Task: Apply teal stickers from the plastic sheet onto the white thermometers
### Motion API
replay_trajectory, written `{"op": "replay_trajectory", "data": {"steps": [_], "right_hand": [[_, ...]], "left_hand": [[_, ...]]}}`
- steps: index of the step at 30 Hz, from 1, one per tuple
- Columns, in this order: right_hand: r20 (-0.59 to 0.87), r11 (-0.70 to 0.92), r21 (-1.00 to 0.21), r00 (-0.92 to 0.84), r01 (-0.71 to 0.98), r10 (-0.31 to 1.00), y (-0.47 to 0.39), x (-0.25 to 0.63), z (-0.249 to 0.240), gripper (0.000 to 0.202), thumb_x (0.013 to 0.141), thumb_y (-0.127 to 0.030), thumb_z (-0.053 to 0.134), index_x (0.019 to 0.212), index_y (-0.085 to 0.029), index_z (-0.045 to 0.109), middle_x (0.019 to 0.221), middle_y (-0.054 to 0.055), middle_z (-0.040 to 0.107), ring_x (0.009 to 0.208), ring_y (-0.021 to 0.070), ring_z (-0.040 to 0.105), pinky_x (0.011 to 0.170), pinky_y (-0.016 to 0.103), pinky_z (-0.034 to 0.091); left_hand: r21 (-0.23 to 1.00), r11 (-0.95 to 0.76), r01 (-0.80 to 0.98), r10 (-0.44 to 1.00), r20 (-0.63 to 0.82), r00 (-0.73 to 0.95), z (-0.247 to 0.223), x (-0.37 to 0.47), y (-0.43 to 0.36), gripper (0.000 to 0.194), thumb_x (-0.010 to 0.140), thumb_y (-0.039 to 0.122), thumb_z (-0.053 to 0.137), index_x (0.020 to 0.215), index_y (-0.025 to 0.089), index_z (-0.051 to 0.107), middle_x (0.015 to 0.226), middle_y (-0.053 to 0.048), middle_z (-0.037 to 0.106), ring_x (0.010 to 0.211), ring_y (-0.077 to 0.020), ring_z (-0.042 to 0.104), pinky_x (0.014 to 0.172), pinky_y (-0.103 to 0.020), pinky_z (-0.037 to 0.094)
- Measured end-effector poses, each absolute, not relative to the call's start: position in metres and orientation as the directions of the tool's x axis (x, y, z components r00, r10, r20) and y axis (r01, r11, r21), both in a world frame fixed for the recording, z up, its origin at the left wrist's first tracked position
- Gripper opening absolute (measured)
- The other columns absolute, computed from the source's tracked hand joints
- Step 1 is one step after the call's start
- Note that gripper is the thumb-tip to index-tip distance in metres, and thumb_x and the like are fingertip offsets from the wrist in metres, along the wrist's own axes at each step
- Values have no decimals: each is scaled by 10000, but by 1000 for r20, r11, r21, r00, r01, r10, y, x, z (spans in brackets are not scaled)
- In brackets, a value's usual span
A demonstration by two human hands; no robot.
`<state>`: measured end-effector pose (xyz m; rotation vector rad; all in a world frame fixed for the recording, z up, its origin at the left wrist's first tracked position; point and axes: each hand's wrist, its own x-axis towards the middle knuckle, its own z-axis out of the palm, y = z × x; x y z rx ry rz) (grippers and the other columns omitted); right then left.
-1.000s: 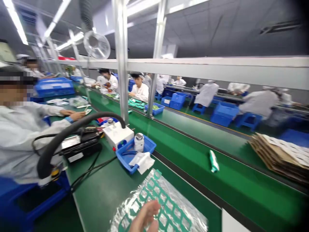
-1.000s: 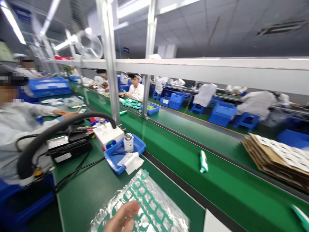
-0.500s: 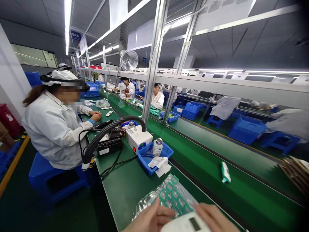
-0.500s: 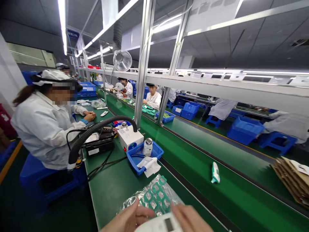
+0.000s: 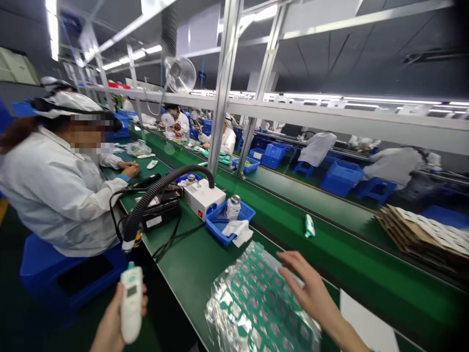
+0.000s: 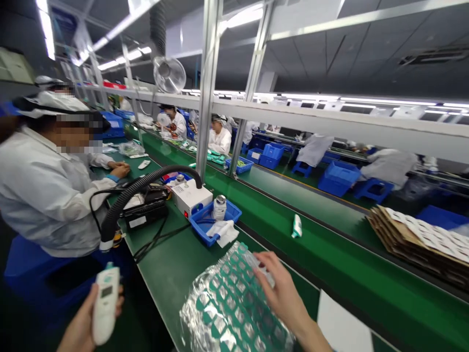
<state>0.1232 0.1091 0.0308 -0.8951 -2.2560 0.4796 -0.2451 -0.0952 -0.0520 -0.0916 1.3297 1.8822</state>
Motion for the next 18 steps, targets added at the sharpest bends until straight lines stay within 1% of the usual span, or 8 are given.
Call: {"op": "replay_trajectory", "data": {"steps": [1,2,3,4,6,9,14,18], "right_hand": [[417,591,-640,-423,491,804,119,130,26,292,929,-396,489,1078,-188,629,1017,122,652,882,247,634,751,351,528],[340,459,-734,-313,501,887,128,135,20,310,882,-426,527,1021,-171,634,955,120,660,826,245,631,731,354,523],[236,318,-809,-223,494,946,136,139,13,325,829,-436,563,990,-162,632,910,114,664,781,242,627,703,351,520],[186,254,-829,-182,499,965,142,141,7,335,811,-441,557,971,-155,628,882,111,666,744,234,627,662,339,517],[123,174,-842,-131,511,984,152,143,-5,304,789,-421,551,909,-151,622,817,97,666,655,212,619,587,312,497],[71,121,-841,-115,527,991,161,136,-17,232,788,-375,553,830,-156,613,691,63,648,565,189,603,519,277,457],[-4,83,-824,-152,560,988,181,107,-27,189,892,-297,527,838,-150,632,572,9,610,491,150,570,503,247,443],[-94,26,-784,-159,620,983,201,83,-37,260,950,-324,569,787,-127,615,594,-36,576,490,99,541,545,237,480]], "left_hand": [[762,-136,-633,506,-495,-706,-51,-265,-91,247,908,374,497,911,142,584,713,-42,628,492,-152,540,440,-247,465],[767,-133,-628,480,-505,-717,-51,-283,-85,229,948,301,393,905,152,562,665,-10,603,462,-129,507,428,-218,441],[772,-110,-627,447,-525,-724,-51,-298,-77,283,962,246,298,861,143,541,600,0,564,426,-123,470,399,-204,406],[781,-81,-620,438,-531,-726,-52,-311,-68,334,967,220,242,842,130,538,588,-8,559,430,-129,472,401,-205,401],[818,-56,-572,419,-501,-757,-53,-328,-52,356,965,220,214,817,131,525,559,-3,543,415,-129,459,397,-202,389],[865,-58,-499,466,-419,-779,-52,-335,-41,289,954,232,270,858,137,526,578,9,563,449,-132,496,446,-205,424],[900,-25,-435,551,-350,-757,-60,-314,-55,267,933,230,302,908,148,555,579,15,566,432,-135,478,422,-203,402],[881,-34,-473,630,-348,-694,-66,-276,-75,248,895,354,422,982,170,565,644,-1,597,459,-157,481,415,-242,413]]}}
